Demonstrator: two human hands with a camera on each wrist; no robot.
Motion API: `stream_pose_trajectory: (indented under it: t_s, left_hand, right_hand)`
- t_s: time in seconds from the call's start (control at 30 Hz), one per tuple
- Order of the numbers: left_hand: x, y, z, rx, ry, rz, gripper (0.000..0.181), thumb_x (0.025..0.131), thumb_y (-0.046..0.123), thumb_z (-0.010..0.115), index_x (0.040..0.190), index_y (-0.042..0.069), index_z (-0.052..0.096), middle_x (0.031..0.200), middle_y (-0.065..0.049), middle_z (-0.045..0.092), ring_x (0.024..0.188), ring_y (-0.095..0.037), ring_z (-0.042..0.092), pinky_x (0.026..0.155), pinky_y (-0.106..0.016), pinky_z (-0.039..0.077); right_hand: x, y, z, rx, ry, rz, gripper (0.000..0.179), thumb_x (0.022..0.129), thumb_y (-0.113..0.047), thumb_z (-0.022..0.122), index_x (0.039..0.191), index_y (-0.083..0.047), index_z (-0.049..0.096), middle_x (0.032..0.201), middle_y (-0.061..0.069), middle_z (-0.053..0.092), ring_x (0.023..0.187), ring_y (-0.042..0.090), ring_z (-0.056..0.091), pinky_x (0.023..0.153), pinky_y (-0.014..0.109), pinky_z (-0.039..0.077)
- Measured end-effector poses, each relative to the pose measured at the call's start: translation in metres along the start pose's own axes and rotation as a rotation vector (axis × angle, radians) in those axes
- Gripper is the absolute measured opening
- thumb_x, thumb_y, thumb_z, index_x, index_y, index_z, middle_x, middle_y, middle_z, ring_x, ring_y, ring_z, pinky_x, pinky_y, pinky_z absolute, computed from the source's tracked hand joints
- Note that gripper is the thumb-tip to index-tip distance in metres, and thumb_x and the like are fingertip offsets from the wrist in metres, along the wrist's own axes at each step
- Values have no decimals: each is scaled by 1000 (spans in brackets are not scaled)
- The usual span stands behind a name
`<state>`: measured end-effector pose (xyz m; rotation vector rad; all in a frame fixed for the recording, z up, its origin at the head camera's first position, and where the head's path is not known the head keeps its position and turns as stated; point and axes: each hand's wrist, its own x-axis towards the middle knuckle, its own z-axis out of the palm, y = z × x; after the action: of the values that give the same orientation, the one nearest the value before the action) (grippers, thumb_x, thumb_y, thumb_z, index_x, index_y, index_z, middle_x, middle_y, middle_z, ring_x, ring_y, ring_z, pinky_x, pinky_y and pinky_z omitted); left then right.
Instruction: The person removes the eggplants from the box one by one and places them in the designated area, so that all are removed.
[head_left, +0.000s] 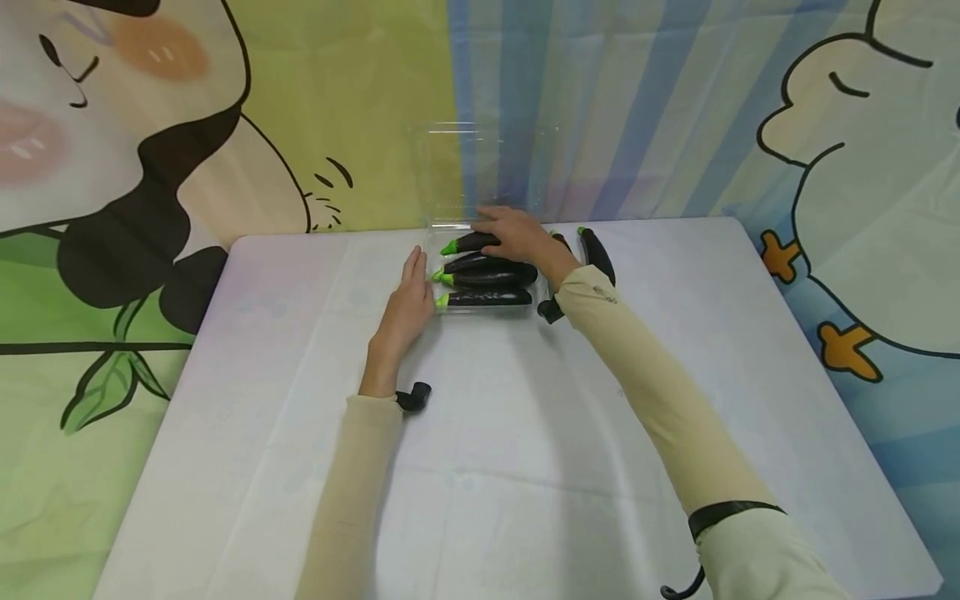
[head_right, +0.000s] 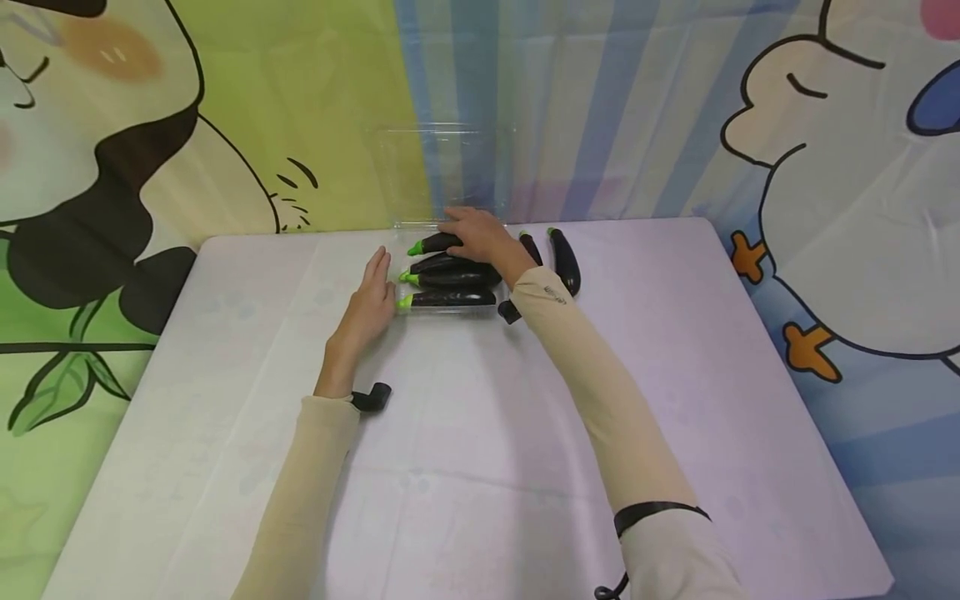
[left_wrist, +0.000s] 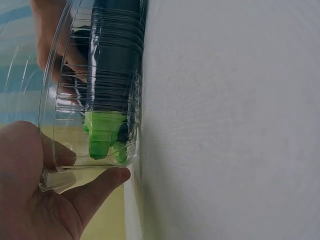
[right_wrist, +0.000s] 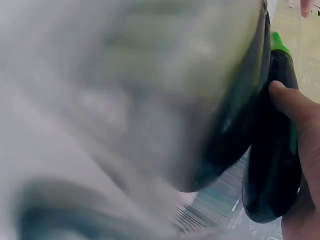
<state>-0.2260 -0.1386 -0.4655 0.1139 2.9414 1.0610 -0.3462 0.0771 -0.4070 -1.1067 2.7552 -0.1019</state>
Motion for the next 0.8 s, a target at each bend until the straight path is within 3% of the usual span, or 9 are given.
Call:
stream_pose_trajectory:
  t_s: [0.13, 0.3, 0.53, 0.7, 0.8]
  left_hand:
    - [-1, 1, -1, 3, -3, -6, 57, 104, 19, 28, 157, 10, 9, 166, 4, 1, 108, -41, 61, 105, -54, 41]
    - [-1, 0, -2, 2, -14, -1, 58, 104, 19, 28, 157, 9, 8, 166, 2, 1, 119, -42, 56, 109, -54, 38]
    - [0, -4, -7, 3, 12, -11, 58, 103, 17, 29, 156, 7, 9, 166, 5, -1, 139, -38, 38, 115, -54, 31]
    - [1, -3, -2, -20, 8, 1, 58, 102, 16, 30, 156, 6, 10, 166, 1, 2, 138, -38, 40, 114, -54, 32]
    - [0, 0, 1, -22, -6, 3, 58, 103, 17, 29, 156, 6, 10, 166, 0, 2, 130, -39, 49, 111, -54, 35]
  right_hand:
    - [-3, 1, 2, 6, 48, -25, 54, 97, -29, 59, 146, -12, 44, 160, 13, 26, 148, 32, 25, 120, 49, 24]
    - [-6, 2, 0, -3, 73, -42, 52, 99, -28, 55, 147, -12, 43, 156, 14, 35, 143, 33, 35, 115, 51, 33]
    - [-10, 0, -8, 15, 163, -70, 51, 99, -32, 54, 146, -14, 45, 140, 14, 53, 126, 33, 52, 105, 49, 44]
    - [-24, 7, -6, -9, 212, -72, 52, 97, -31, 58, 146, -15, 45, 137, 14, 55, 120, 32, 56, 100, 48, 47]
    - [-36, 12, -4, -14, 242, -47, 54, 96, -33, 59, 146, -19, 46, 133, 13, 57, 110, 30, 60, 85, 45, 52]
